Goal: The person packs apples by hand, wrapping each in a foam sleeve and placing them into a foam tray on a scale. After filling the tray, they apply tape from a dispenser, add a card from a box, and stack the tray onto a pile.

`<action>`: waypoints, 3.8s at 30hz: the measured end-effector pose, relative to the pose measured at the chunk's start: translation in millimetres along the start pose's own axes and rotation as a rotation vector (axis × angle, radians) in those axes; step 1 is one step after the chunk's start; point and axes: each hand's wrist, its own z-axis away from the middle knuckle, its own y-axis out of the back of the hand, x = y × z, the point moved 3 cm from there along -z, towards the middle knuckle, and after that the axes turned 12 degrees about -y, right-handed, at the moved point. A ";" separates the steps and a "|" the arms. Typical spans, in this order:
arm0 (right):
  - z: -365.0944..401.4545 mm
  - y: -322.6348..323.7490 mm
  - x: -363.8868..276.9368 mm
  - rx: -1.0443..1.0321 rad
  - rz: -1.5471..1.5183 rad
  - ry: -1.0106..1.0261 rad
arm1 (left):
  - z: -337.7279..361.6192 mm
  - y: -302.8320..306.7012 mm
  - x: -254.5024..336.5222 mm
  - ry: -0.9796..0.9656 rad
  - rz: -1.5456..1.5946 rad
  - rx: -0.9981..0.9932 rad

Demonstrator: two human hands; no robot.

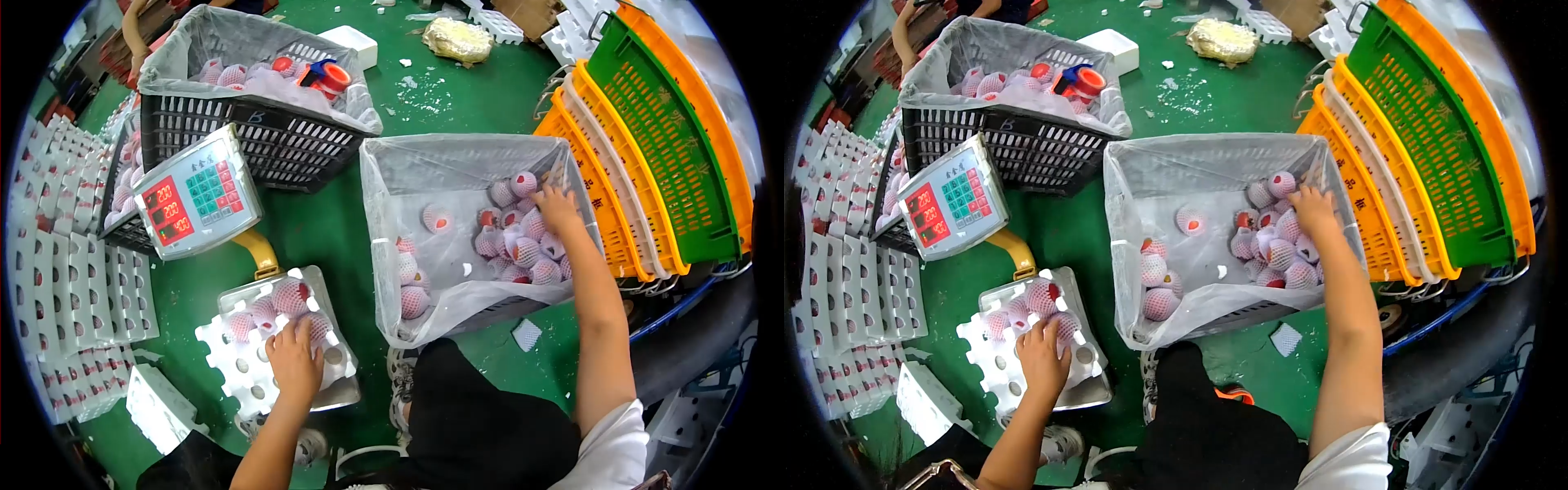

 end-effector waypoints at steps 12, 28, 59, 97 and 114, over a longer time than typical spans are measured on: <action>159.7 121.2 -146.8 -0.586 -1.790 0.399 | -2.7 64.1 72.4 -0.048 1.159 0.324; 292.2 141.6 -279.5 -0.130 -1.794 0.550 | 14.8 17.7 84.0 0.237 1.854 0.496; 284.2 147.5 -284.3 -0.581 -1.580 0.720 | 57.0 14.1 -56.8 0.394 0.340 0.329; 48.6 3.8 -166.6 -0.362 -0.746 0.544 | 31.3 58.7 18.1 0.008 0.556 0.640; 280.4 206.6 -261.9 0.163 -1.244 0.762 | -1.7 55.6 76.9 0.393 2.004 0.292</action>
